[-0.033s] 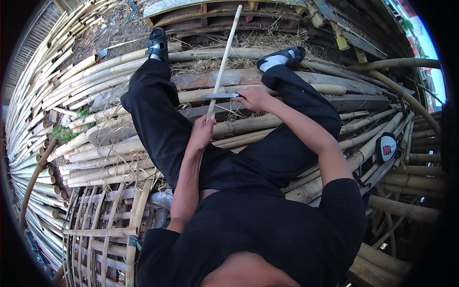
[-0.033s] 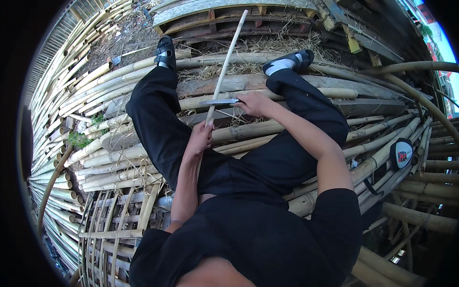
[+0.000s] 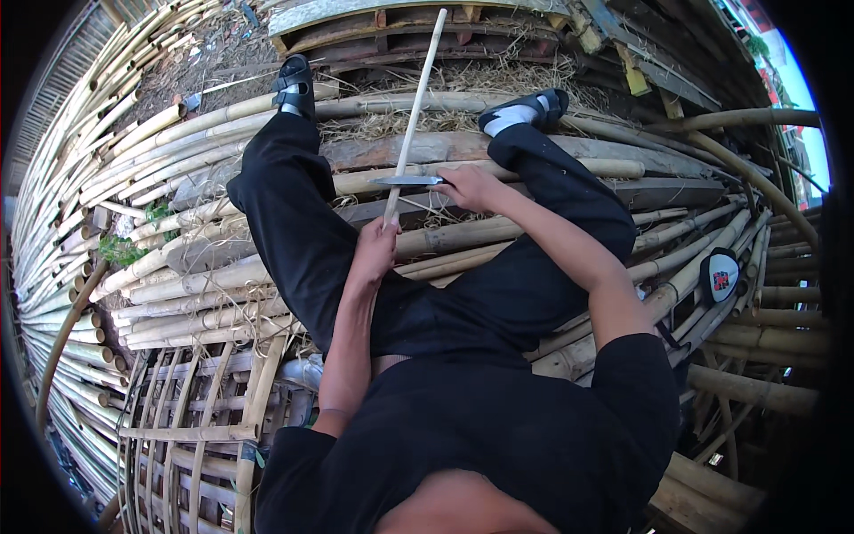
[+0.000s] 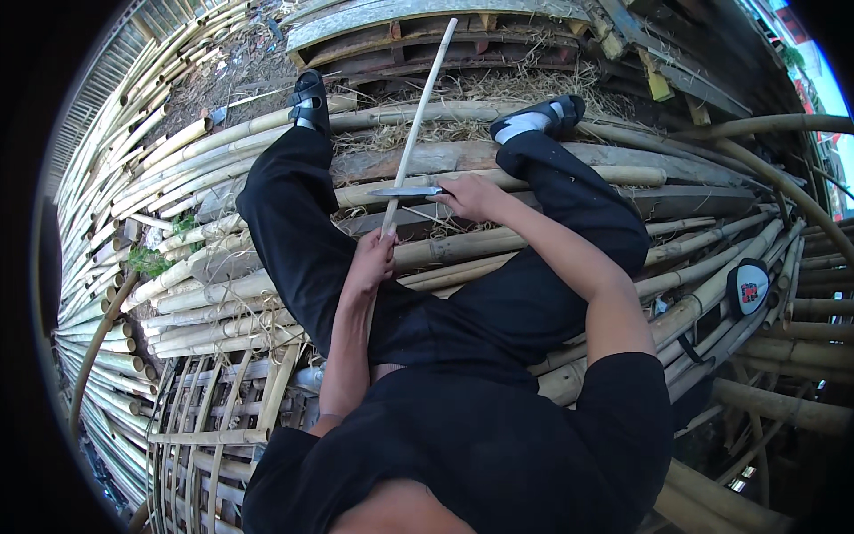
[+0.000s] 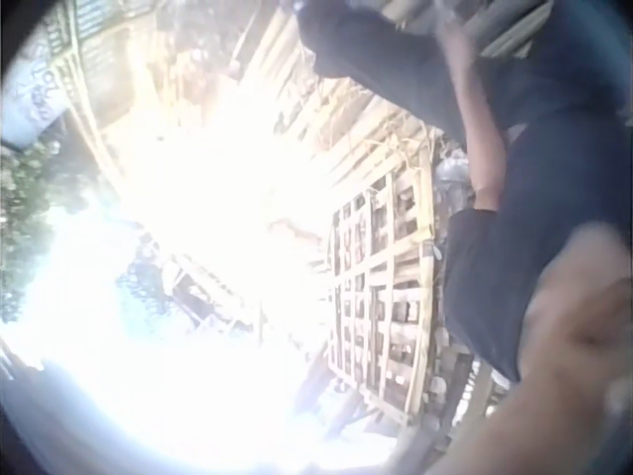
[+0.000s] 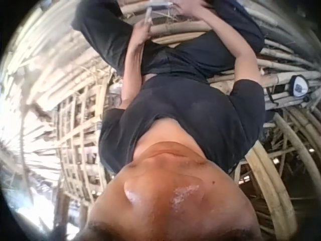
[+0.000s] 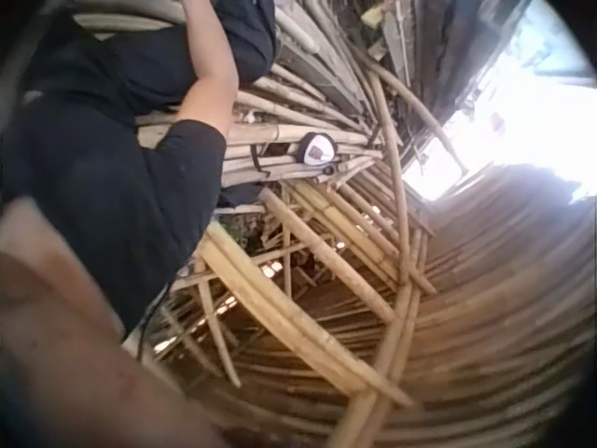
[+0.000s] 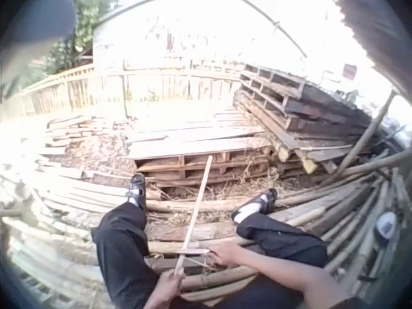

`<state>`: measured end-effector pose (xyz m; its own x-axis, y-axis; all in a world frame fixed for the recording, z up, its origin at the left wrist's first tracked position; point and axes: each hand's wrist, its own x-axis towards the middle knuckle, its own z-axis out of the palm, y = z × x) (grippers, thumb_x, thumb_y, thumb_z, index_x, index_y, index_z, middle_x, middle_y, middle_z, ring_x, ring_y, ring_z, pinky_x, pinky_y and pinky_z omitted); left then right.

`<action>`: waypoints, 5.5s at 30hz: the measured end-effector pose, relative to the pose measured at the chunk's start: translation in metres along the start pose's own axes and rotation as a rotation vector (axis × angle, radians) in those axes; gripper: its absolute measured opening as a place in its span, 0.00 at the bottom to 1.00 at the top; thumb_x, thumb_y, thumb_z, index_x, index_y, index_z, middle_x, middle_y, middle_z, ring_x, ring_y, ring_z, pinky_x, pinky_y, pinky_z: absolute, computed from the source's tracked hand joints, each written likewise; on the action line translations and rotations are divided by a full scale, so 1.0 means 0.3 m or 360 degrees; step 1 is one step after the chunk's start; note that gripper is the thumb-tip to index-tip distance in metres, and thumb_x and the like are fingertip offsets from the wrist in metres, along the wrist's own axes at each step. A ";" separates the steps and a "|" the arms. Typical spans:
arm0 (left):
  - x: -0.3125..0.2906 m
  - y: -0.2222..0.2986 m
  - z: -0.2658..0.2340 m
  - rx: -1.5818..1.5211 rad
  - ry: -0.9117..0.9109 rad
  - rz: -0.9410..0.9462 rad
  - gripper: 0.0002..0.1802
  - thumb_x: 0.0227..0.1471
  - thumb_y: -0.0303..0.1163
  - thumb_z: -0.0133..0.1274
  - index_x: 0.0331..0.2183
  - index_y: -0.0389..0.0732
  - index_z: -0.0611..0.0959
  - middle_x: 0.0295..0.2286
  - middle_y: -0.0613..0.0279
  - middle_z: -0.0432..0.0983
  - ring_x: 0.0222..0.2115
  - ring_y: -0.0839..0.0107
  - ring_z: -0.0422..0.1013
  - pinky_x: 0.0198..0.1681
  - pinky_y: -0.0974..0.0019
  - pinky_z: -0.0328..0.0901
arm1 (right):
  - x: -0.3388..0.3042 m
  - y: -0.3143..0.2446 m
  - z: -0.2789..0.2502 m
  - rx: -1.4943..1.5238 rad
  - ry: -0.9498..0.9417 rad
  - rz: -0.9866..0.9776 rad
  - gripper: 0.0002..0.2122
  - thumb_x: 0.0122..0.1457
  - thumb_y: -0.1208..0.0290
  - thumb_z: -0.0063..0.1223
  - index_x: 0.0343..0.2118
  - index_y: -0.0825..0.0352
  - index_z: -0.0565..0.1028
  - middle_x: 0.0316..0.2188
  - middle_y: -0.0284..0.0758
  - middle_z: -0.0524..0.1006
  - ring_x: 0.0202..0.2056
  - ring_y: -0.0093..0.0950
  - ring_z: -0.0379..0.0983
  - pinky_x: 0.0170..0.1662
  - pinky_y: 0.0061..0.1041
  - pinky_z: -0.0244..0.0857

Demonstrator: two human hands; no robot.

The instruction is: The person trims a thin strip of bamboo with a blade. They hold the strip in one hand and repeatedly scrape the blade along its length to shave off small pieces while sitting on a pile of bamboo poles.

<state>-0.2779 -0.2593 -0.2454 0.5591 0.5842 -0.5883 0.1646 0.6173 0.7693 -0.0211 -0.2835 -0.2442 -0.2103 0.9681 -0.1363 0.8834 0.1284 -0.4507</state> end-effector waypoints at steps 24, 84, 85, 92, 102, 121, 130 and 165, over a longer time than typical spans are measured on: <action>-0.040 0.012 -0.001 -0.0147 -0.0308 0.0020 0.14 0.60 0.42 0.42 0.27 0.43 0.69 0.12 0.78 0.49 0.09 0.86 0.44 0.10 0.78 0.40 | -0.033 -0.038 -0.060 0.0135 0.0244 0.0268 0.16 0.62 0.57 0.37 0.34 0.68 0.67 0.21 0.51 0.72 0.28 0.54 0.69 0.32 0.48 0.60; -0.068 0.032 0.006 -0.0134 -0.0317 -0.0044 0.14 0.60 0.41 0.42 0.26 0.43 0.67 0.11 0.77 0.50 0.08 0.86 0.45 0.10 0.78 0.40 | 0.101 0.270 -0.099 0.0142 0.0712 0.1085 0.22 0.63 0.53 0.33 0.29 0.71 0.71 0.27 0.55 0.73 0.34 0.53 0.70 0.36 0.48 0.62; -0.068 0.036 0.001 -0.0178 -0.0364 -0.0071 0.14 0.60 0.42 0.42 0.26 0.43 0.67 0.11 0.77 0.50 0.08 0.86 0.45 0.10 0.78 0.40 | 0.095 0.259 -0.083 0.0200 0.0669 0.0927 0.22 0.63 0.53 0.33 0.29 0.70 0.71 0.27 0.55 0.73 0.34 0.53 0.69 0.36 0.48 0.62; -0.055 0.006 0.006 -0.0069 -0.0275 -0.0035 0.15 0.60 0.43 0.42 0.27 0.43 0.68 0.12 0.77 0.50 0.08 0.87 0.45 0.10 0.79 0.40 | 0.020 0.065 -0.120 0.0187 0.0262 0.0647 0.21 0.63 0.55 0.33 0.30 0.70 0.71 0.27 0.52 0.74 0.34 0.52 0.70 0.37 0.46 0.63; -0.058 0.005 0.067 0.1030 0.0361 0.0478 0.17 0.57 0.36 0.44 0.25 0.31 0.72 0.17 0.53 0.68 0.19 0.64 0.65 0.25 0.61 0.59 | -0.069 -0.161 -0.040 0.0230 -0.0167 0.0554 0.22 0.63 0.54 0.33 0.31 0.70 0.73 0.26 0.51 0.75 0.33 0.51 0.72 0.37 0.46 0.65; -0.030 -0.035 0.070 0.1175 0.0499 0.0686 0.15 0.56 0.33 0.44 0.24 0.30 0.71 0.18 0.42 0.68 0.20 0.44 0.65 0.24 0.53 0.58 | -0.100 -0.215 0.029 0.0130 0.0016 0.0517 0.20 0.62 0.54 0.37 0.29 0.69 0.72 0.23 0.53 0.73 0.29 0.52 0.71 0.34 0.48 0.64; -0.050 -0.011 0.072 0.1168 0.0507 0.0651 0.15 0.56 0.33 0.44 0.24 0.30 0.70 0.16 0.42 0.66 0.19 0.45 0.63 0.23 0.53 0.57 | -0.073 -0.115 -0.007 0.0158 0.0162 0.0623 0.22 0.62 0.54 0.35 0.27 0.70 0.73 0.22 0.52 0.74 0.29 0.51 0.71 0.33 0.47 0.64; -0.002 -0.003 0.043 0.1184 0.0533 0.0691 0.15 0.56 0.34 0.43 0.26 0.30 0.73 0.20 0.40 0.70 0.27 0.42 0.68 0.28 0.50 0.59 | 0.024 0.018 0.064 -0.0428 0.0397 0.0343 0.24 0.58 0.47 0.39 0.27 0.68 0.73 0.21 0.50 0.75 0.28 0.50 0.73 0.35 0.46 0.66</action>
<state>-0.2679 -0.2669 -0.2425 0.4489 0.8786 -0.1632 0.5400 -0.1211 0.8329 -0.0259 -0.2800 -0.2645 0.0695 0.9971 0.0302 0.9808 -0.0627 -0.1846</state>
